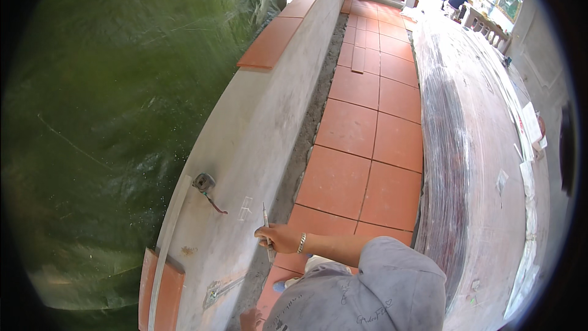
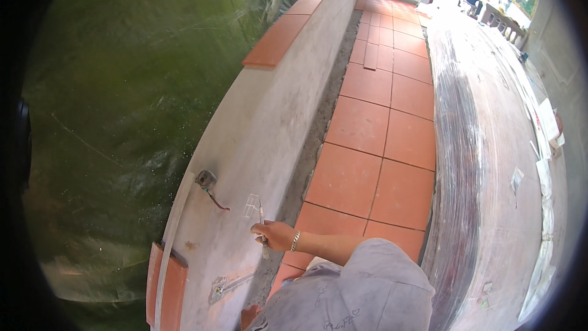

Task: The person measures and marks terracotta tiles on a tiled balcony floor using a tape measure, a straightedge, and a marker. They repeatedly position tiles, measure gaps, and draw cut lines to prepare for installation.

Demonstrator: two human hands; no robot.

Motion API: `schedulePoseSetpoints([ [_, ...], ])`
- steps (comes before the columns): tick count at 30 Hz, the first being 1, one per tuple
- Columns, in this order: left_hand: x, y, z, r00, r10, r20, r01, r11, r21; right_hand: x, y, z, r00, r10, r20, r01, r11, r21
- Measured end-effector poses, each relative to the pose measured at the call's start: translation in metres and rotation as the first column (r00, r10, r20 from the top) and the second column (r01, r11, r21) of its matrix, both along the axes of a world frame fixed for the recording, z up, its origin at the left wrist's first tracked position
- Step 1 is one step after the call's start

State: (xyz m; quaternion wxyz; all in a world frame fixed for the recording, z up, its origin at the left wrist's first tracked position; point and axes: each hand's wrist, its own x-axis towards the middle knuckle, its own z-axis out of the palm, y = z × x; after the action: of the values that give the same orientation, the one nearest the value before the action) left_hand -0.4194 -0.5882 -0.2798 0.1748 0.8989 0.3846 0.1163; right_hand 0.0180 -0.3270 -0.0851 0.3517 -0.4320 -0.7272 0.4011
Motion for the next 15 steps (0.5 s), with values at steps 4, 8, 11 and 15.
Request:
schedulePoseSetpoints([
  [4, 0.006, 0.005, 0.004, 0.898, 0.434, -0.069, -0.390, 0.718, -0.576, 0.003, -0.001, 0.014, 0.998, -0.015, -0.066, 0.012, 0.999, -0.052],
  [8, 0.023, 0.020, 0.019, 0.566, 0.781, -0.263, -0.564, 0.134, -0.815, 0.029, 0.014, 0.028, 0.969, -0.241, -0.049, 0.243, 0.969, 0.040],
  [11, 0.038, 0.029, 0.038, 0.441, 0.837, -0.324, -0.561, -0.025, -0.827, 0.075, 0.047, 0.041, 0.867, -0.462, -0.188, 0.499, 0.811, 0.305],
  [15, 0.054, 0.034, 0.060, 0.374, 0.855, -0.360, -0.554, -0.105, -0.826, 0.164, 0.092, 0.084, 0.705, -0.677, -0.214, 0.692, 0.588, 0.419],
])
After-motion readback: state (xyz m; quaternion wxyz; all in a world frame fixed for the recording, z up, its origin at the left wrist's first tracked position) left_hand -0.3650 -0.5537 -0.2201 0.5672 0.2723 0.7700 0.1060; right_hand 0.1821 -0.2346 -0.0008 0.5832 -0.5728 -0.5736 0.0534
